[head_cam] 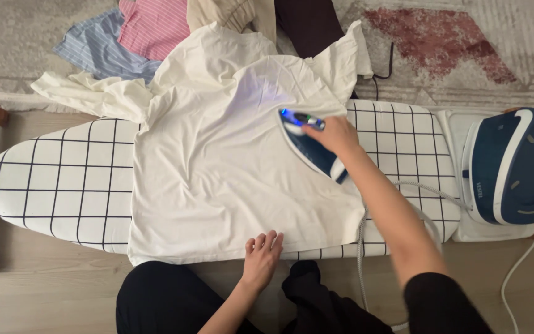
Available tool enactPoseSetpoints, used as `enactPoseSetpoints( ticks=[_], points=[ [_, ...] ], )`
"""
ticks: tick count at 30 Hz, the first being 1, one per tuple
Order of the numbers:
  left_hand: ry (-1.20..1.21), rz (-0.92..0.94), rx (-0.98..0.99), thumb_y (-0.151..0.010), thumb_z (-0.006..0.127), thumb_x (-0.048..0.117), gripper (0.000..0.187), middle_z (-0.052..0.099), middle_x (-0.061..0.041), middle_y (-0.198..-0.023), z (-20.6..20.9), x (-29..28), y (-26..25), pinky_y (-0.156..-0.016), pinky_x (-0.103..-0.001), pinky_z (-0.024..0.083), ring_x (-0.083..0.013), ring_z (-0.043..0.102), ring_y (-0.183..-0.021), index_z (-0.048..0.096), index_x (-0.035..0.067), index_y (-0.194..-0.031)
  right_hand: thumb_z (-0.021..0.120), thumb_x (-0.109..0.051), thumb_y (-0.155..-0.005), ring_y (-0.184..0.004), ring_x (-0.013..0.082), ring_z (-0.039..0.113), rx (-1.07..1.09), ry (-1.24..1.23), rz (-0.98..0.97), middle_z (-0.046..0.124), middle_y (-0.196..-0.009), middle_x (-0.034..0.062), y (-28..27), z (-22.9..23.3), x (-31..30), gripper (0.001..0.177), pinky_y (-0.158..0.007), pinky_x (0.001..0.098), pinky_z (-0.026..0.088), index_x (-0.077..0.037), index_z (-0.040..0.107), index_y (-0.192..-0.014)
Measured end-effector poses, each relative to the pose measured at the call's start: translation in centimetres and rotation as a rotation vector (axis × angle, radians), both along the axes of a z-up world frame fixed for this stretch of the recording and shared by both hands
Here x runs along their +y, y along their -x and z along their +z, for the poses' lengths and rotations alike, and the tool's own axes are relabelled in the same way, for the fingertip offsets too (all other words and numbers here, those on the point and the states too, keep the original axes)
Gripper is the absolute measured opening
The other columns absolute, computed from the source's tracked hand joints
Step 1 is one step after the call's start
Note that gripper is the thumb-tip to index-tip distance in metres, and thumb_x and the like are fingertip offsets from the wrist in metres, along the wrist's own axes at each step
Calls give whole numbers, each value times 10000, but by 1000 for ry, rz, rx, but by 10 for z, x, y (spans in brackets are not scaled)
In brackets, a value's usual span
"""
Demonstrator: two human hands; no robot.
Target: The person lays a white long-sleeve shirt flat on an ironing board, smooths and repositions it, and irons the body section by section with a steam iron, occasionally lifting and re-spreading the fabric to iron other areas.
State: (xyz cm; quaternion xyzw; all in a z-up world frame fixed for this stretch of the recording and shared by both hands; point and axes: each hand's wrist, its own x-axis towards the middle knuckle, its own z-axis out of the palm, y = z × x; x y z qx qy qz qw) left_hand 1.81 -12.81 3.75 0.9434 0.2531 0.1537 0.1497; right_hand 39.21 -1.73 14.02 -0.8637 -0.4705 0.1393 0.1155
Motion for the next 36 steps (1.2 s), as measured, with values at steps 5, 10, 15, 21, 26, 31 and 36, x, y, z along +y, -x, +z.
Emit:
enactPoseSetpoints(
  ticks=[5,10,15,21,26,31,36],
  points=[
    [43,-32,66,-853,666,159,315,579,-20,-1195,-10,6,-5,-999,-460,364,-225,533,-1150,640,132,-1165,750,-706,-791,-884,406,733,42,0,-38,741,-893,245,-11,2,11,674,-789,483,577,-52,792,-949],
    [20,34,-66,-769,718,195,230,628,-49,-1128,-27,75,-32,-921,-576,354,-277,550,-1073,676,155,-991,732,-695,-737,-826,411,725,75,63,345,745,-857,216,26,25,-28,615,-760,493,567,-126,807,-957],
    [-115,199,-45,-797,696,153,520,577,-43,-1371,-9,222,-87,-1053,-550,350,-303,501,-1271,652,223,-1310,707,-748,-734,-820,384,730,-14,195,163,744,-808,174,48,34,-47,639,-744,473,585,-127,780,-868],
    [-266,179,112,-785,670,185,617,481,-140,-1457,-29,307,-149,-1022,-528,344,-322,445,-1298,617,275,-1393,685,-734,-851,-840,401,728,14,74,-315,738,-847,212,25,0,-42,699,-740,486,580,-43,771,-910],
    [-203,272,235,-882,644,154,593,449,-129,-1519,-24,313,-144,-1105,-525,326,-293,428,-1358,583,274,-1460,680,-722,-778,-865,393,735,131,144,-43,753,-862,208,34,29,-28,690,-780,484,580,-56,780,-930],
    [-266,393,246,-836,641,125,625,417,-146,-1540,-22,310,-121,-1077,-550,314,-317,420,-1312,577,220,-1451,688,-694,-747,-883,409,727,120,128,47,751,-897,220,38,22,13,648,-789,491,577,-110,791,-1008],
    [-295,414,-70,-847,614,41,481,517,-107,-1487,49,285,-85,-1081,-496,316,-302,466,-1302,676,126,-1316,711,-721,-802,-920,395,734,86,44,-144,743,-926,230,25,0,41,725,-796,482,590,-11,770,-933]
  ],
)
